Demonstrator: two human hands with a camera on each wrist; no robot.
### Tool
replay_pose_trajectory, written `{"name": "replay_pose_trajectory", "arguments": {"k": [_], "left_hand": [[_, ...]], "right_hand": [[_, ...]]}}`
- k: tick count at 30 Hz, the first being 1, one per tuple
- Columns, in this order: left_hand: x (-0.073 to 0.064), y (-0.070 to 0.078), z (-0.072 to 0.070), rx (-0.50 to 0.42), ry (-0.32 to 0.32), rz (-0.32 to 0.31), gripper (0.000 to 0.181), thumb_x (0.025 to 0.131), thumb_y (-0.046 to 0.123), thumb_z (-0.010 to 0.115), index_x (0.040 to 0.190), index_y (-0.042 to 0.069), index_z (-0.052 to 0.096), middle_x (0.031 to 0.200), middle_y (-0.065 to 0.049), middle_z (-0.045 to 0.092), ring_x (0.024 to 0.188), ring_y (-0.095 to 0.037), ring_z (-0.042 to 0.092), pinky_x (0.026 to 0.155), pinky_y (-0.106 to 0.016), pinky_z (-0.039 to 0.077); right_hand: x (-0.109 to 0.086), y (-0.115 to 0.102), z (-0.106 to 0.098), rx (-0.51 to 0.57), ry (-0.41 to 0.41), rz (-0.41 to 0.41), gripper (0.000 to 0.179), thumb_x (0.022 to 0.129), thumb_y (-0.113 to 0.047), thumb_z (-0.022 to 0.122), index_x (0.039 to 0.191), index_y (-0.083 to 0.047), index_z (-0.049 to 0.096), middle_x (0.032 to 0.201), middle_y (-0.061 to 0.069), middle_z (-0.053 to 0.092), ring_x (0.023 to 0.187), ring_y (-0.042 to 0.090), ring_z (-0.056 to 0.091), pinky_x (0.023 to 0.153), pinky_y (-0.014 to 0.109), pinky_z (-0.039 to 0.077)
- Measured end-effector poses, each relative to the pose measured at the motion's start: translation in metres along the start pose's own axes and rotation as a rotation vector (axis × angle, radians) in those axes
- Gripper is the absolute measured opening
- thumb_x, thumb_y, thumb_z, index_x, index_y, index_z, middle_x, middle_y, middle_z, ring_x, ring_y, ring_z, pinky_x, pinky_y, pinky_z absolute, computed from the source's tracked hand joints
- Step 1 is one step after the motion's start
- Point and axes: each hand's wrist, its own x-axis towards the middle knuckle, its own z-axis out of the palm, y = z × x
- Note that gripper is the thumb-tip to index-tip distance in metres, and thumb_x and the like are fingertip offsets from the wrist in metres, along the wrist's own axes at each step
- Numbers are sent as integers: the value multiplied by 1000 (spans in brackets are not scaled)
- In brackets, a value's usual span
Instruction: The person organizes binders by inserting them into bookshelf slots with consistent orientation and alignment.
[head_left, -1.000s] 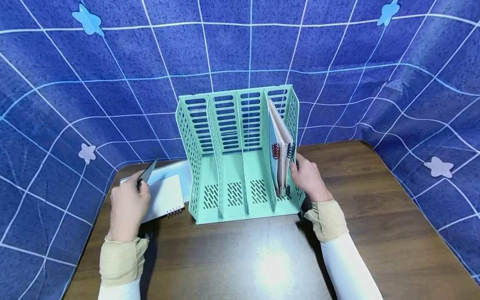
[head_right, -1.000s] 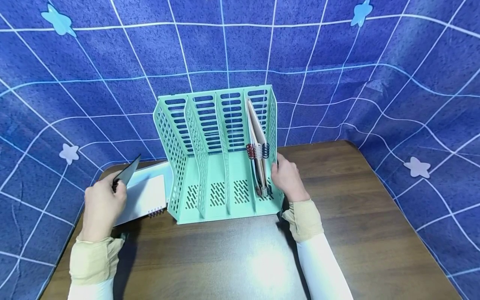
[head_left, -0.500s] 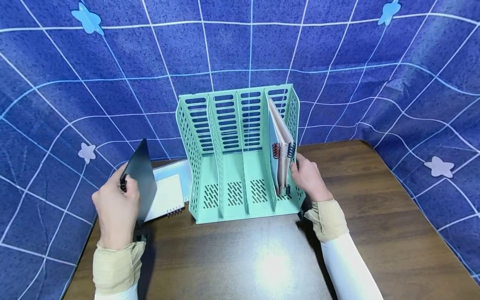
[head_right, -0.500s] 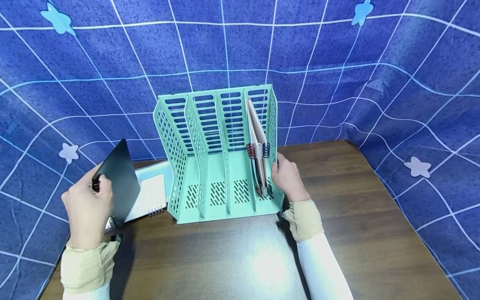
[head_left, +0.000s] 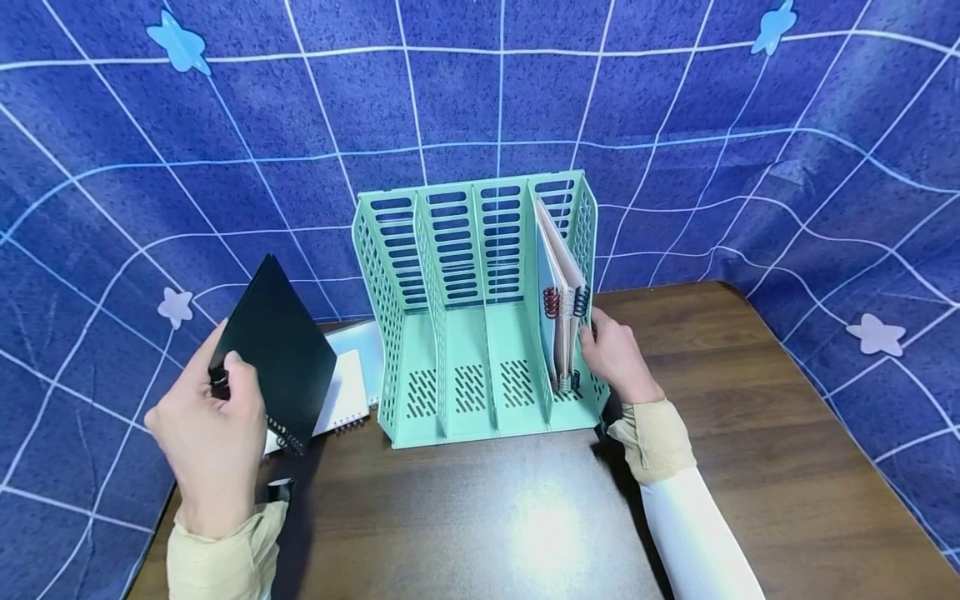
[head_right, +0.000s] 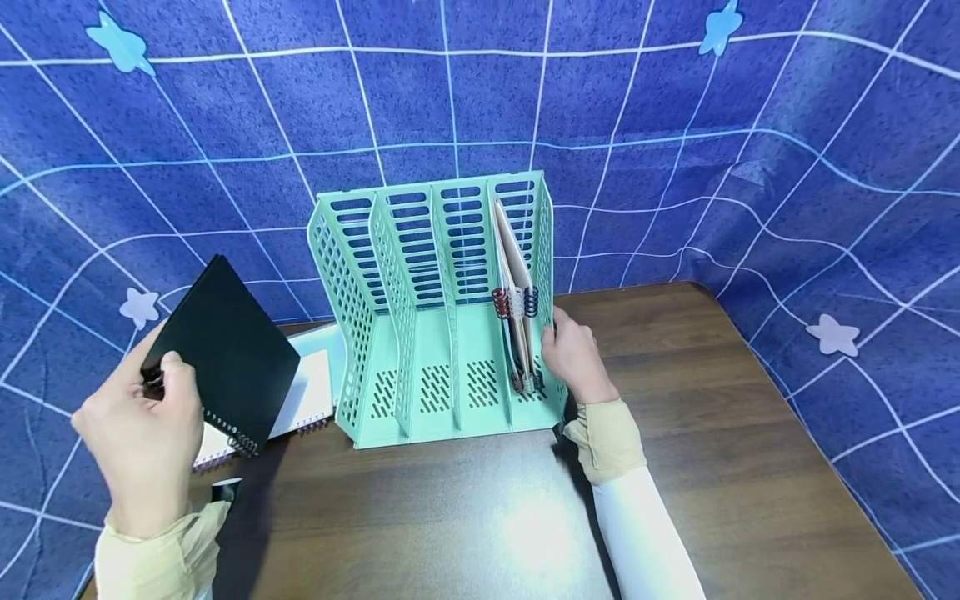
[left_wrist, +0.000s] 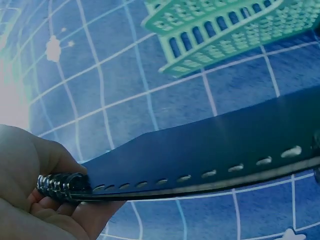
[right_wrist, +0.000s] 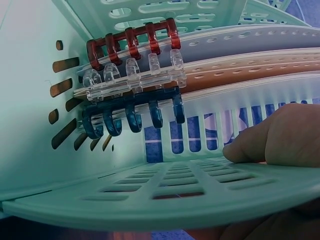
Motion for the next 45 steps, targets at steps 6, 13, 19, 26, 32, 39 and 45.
{"name": "replay_pose_trajectory", "arguments": {"k": [6, 13, 19, 26, 32, 39, 45], "left_hand": [[-7, 16, -15, -59, 50, 28, 43, 98, 14, 55, 131, 37, 71, 98, 6, 78, 66, 16, 56, 62, -5, 40], [-13, 40, -32, -145, 44, -8, 40, 99, 13, 55, 132, 31, 69, 116, -9, 75, 88, 11, 69, 75, -7, 51], [-14, 58, -35, -224, 45, -27, 40, 98, 9, 56, 131, 29, 71, 116, -7, 76, 91, 2, 73, 77, -11, 54], [-15, 76, -28, -306, 62, -79, 38, 96, 4, 60, 125, 23, 75, 114, -6, 77, 90, -1, 73, 78, -11, 54], [-16, 87, -20, -371, 56, -83, 38, 95, 0, 60, 125, 19, 75, 115, -9, 76, 89, -1, 72, 78, -11, 54], [-19, 99, -8, -431, -12, -51, 42, 98, 4, 57, 129, 27, 72, 119, -2, 76, 95, -8, 74, 83, -16, 55], [-21, 115, 5, -523, -42, -33, 41, 98, 1, 56, 130, 21, 72, 121, -1, 75, 101, -15, 75, 86, -21, 57]], "right_hand": [[-1, 1, 1, -2, 2, 0, 28, 106, -18, 46, 128, -8, 60, 72, 12, 53, 66, 31, 55, 57, 40, 42], [-1, 1, 1, 5, 1, 1, 29, 106, -18, 46, 130, -8, 60, 74, 12, 54, 66, 31, 55, 57, 40, 43], [0, 1, 2, 7, -4, 4, 29, 106, -19, 45, 129, -8, 59, 73, 12, 53, 68, 32, 56, 59, 41, 43], [0, 2, 2, 13, 5, -4, 33, 106, -20, 45, 134, -9, 59, 82, 16, 61, 75, 34, 58, 64, 44, 46], [0, 4, 2, 11, 8, -14, 36, 106, -19, 45, 138, -8, 58, 106, 22, 69, 85, 38, 62, 72, 50, 50], [0, 4, 2, 9, 1, -8, 35, 106, -19, 46, 137, -8, 58, 104, 23, 69, 82, 37, 62, 68, 47, 49], [-1, 2, 0, 16, 1, 3, 36, 106, -20, 45, 138, -9, 57, 109, 22, 69, 87, 38, 62, 73, 49, 50]]}}
